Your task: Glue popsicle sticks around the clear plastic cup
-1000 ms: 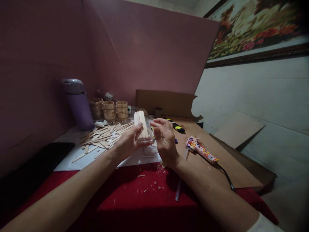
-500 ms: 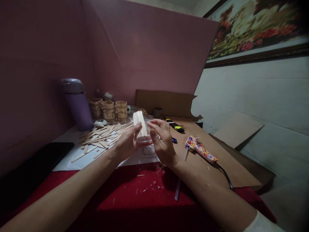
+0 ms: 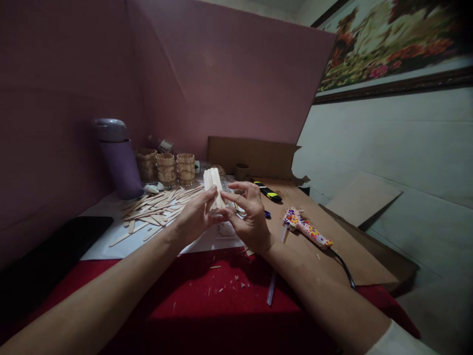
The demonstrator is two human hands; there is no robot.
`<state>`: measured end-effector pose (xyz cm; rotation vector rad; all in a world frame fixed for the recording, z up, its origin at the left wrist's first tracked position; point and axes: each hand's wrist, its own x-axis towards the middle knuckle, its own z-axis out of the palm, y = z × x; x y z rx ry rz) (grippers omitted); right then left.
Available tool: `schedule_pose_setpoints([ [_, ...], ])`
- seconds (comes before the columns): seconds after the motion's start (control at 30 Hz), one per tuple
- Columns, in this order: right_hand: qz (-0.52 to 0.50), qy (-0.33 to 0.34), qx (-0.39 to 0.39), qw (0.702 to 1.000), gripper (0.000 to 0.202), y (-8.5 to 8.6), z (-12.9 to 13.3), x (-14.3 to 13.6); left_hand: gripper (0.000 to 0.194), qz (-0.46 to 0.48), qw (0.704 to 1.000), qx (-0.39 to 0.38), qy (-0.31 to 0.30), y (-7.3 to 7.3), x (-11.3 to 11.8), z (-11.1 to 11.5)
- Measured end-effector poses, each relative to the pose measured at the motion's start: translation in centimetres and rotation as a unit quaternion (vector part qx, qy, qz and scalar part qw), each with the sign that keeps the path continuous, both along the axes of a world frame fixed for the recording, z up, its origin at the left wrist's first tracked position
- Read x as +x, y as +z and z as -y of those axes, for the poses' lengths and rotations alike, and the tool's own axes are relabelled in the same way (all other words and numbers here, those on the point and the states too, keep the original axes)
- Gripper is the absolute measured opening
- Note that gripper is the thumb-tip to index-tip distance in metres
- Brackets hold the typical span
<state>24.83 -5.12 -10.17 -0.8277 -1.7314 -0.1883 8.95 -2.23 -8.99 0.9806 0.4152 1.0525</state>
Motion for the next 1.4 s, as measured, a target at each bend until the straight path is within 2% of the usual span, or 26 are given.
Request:
schedule_pose_setpoints([
  [0.13, 0.010, 0.008, 0.021, 1.000, 0.022, 0.0, -0.3, 0.3, 0.021, -0.013, 1.000, 0.004, 0.011, 0.3, 0.1, 0.3],
  [0.33, 0.024, 0.009, 0.003, 1.000, 0.023, 0.0, -0.5, 0.5, 0.023, -0.025, 1.000, 0.000, 0.017, 0.7, 0.1, 0.6],
  [0.63, 0.017, 0.028, 0.021, 0.999, 0.021, 0.0, -0.7, 0.6, 0.021, -0.022, 1.000, 0.003, 0.017, 0.5, 0.3, 0.6],
  [0.83, 0.013, 0.021, 0.002, 1.000, 0.023, -0.1, -0.8, 0.6, 0.023, -0.025, 0.999, 0.009, 0.021, 0.4, 0.3, 0.6],
  [1.07, 0.016, 0.021, 0.023, 0.999, 0.025, -0.3, -1.0, 0.7, 0.028, -0.023, 1.000, 0.013, 0.007, 0.4, 0.3, 0.5],
  [1.4, 0.017, 0.027, 0.045, 0.998, 0.025, -0.4, -1.3, 0.8, 0.031, -0.025, 0.999, 0.032, 0.024, 0.2, 0.4, 0.6],
])
